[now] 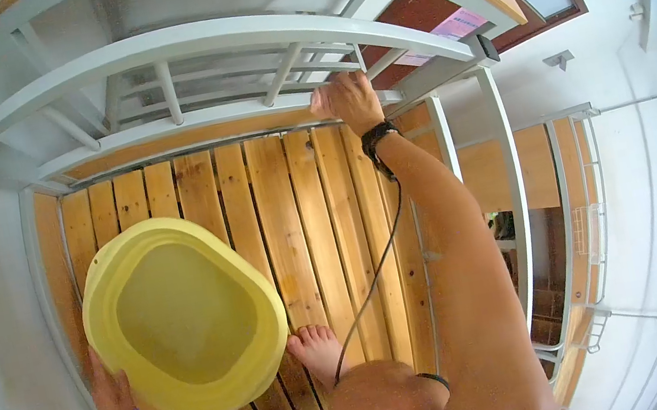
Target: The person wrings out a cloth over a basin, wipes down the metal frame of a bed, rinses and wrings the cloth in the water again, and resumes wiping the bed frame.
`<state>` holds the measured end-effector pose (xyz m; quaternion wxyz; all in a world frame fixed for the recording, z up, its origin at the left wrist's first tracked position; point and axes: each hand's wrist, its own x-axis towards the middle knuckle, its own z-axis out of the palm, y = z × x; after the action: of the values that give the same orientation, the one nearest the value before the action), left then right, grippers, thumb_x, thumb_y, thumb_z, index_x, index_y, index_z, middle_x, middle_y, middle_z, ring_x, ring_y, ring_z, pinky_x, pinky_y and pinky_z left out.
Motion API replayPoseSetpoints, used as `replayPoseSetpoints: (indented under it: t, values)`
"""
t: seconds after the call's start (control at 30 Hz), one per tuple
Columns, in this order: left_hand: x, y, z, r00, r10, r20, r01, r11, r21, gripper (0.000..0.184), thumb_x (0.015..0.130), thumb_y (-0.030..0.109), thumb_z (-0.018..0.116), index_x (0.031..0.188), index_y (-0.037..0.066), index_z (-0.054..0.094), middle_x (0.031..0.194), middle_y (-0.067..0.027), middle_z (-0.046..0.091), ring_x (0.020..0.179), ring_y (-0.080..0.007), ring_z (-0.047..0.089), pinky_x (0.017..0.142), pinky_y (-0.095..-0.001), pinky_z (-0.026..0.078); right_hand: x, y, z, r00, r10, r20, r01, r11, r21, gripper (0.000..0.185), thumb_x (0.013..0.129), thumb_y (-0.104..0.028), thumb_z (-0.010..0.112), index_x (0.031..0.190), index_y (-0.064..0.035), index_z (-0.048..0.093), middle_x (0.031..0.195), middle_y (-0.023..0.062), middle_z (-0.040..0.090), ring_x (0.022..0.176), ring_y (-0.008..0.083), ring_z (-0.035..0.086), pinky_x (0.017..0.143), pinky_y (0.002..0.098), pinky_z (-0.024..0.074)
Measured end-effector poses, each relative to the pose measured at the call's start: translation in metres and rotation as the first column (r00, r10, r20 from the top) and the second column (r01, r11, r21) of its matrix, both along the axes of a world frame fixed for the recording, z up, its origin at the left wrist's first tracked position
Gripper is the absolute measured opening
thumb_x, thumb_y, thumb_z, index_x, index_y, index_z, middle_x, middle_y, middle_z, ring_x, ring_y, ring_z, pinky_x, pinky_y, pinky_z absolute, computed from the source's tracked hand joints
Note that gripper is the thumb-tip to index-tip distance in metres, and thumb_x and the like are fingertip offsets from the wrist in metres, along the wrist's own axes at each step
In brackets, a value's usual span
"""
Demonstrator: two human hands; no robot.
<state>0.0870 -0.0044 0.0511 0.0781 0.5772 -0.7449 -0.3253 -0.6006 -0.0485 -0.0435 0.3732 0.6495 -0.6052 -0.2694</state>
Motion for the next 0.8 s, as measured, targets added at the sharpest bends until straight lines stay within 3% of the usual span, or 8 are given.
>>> replayPoseSetpoints:
  t: [0.1, 0.27, 0.33, 0.47, 0.53, 0.6, 0.7, 0.8]
  values:
    - [0.001, -0.002, 0.0, 0.999, -0.03, 0.012, 0.03, 0.999, -0.029, 0.064, 0.094, 0.003, 0.052, 0.152, -0.007, 0.027, 0.133, -0.0307, 0.057, 0.117, -0.0428, 0.059, 0.099, -0.0435, 0.045, 0.014, -0.021, -0.002, 0.941, -0.174, 0.289, 0.158, 0.984, 0.076, 0.03, 0.088, -0.025, 0.062, 0.114, -0.0105, 0.066, 0.118, 0.0044, 0.065, 0.124, 0.0251, 0.048, 0.105, 0.0482, 0.0343]
    - [-0.004, -0.008, 0.01, 0.994, -0.084, 0.063, 0.085, 0.996, -0.019, 0.064, 0.095, 0.004, 0.053, 0.151, -0.009, 0.027, 0.13, -0.0311, 0.058, 0.115, -0.0424, 0.06, 0.098, -0.0439, 0.046, 0.064, -0.064, -0.027, 0.756, -0.049, 0.653, 0.003, 0.997, 0.071, 0.049, 0.082, -0.026, 0.072, 0.124, -0.0069, 0.057, 0.12, 0.0067, 0.062, 0.123, 0.0268, 0.05, 0.1, 0.0508, 0.0368]
    - [-0.014, -0.008, 0.022, 0.997, -0.02, 0.072, 0.014, 0.996, 0.089, 0.064, 0.095, 0.006, 0.054, 0.151, -0.009, 0.027, 0.128, -0.0305, 0.06, 0.112, -0.0423, 0.061, 0.096, -0.0437, 0.047, 0.073, -0.046, -0.016, 0.546, 0.033, 0.837, 0.043, 0.997, -0.068, 0.045, 0.082, -0.025, 0.072, 0.122, -0.0094, 0.057, 0.121, 0.005, 0.061, 0.122, 0.0262, 0.051, 0.097, 0.0513, 0.0378]
    - [0.007, -0.003, 0.001, 0.998, -0.06, 0.023, 0.06, 0.998, -0.012, 0.064, 0.095, 0.007, 0.055, 0.151, -0.008, 0.028, 0.125, -0.0297, 0.062, 0.11, -0.0429, 0.062, 0.093, -0.0431, 0.049, 0.035, -0.01, -0.009, 0.759, 0.065, 0.648, 0.051, 0.986, -0.159, 0.037, 0.087, -0.021, 0.063, 0.122, -0.011, 0.056, 0.115, 0.0035, 0.063, 0.115, 0.0249, 0.055, 0.105, 0.0479, 0.0339]
    - [0.009, -0.005, -0.008, 0.997, -0.04, 0.06, 0.04, 0.999, -0.01, 0.063, 0.096, 0.007, 0.055, 0.152, -0.007, 0.028, 0.124, -0.0289, 0.063, 0.11, -0.0437, 0.062, 0.093, -0.0428, 0.049, 0.023, 0.002, 0.005, 0.902, -0.115, 0.416, 0.119, 0.993, 0.016, 0.038, 0.088, -0.017, 0.059, 0.124, -0.0085, 0.055, 0.118, 0.0053, 0.063, 0.115, 0.0241, 0.057, 0.106, 0.0394, 0.0361]
    - [0.003, -0.005, -0.001, 1.0, -0.014, 0.01, 0.014, 1.0, -0.001, 0.063, 0.095, 0.006, 0.054, 0.151, -0.008, 0.028, 0.125, -0.0292, 0.062, 0.112, -0.0436, 0.061, 0.095, -0.0432, 0.048, 0.014, 0.02, 0.019, 0.948, -0.023, 0.318, 0.036, 0.999, -0.036, 0.041, 0.088, -0.014, 0.057, 0.127, -0.0046, 0.055, 0.121, 0.0065, 0.064, 0.122, 0.022, 0.055, 0.106, 0.0349, 0.0377]
    - [0.009, -0.001, -0.008, 0.999, -0.038, 0.019, 0.039, 0.999, -0.025, 0.063, 0.095, 0.005, 0.054, 0.151, -0.008, 0.028, 0.128, -0.0296, 0.061, 0.114, -0.0441, 0.06, 0.097, -0.0441, 0.046, 0.015, 0.067, 0.031, 0.835, 0.219, 0.505, -0.168, 0.975, -0.144, 0.045, 0.084, -0.006, 0.058, 0.128, -0.0051, 0.057, 0.119, 0.0094, 0.065, 0.121, 0.0236, 0.057, 0.105, 0.0404, 0.0416]
    - [0.001, -0.007, 0.003, 0.998, -0.039, 0.059, 0.04, 0.999, -0.02, 0.063, 0.094, 0.004, 0.053, 0.151, -0.008, 0.028, 0.128, -0.0298, 0.06, 0.112, -0.0455, 0.06, 0.097, -0.0451, 0.046, 0.027, 0.109, 0.027, 0.262, 0.127, 0.957, 0.356, 0.909, -0.218, 0.037, 0.079, 0.001, 0.063, 0.116, -0.004, 0.061, 0.1, 0.0161, 0.068, 0.095, 0.0365, 0.065, 0.085, 0.042, 0.0543]
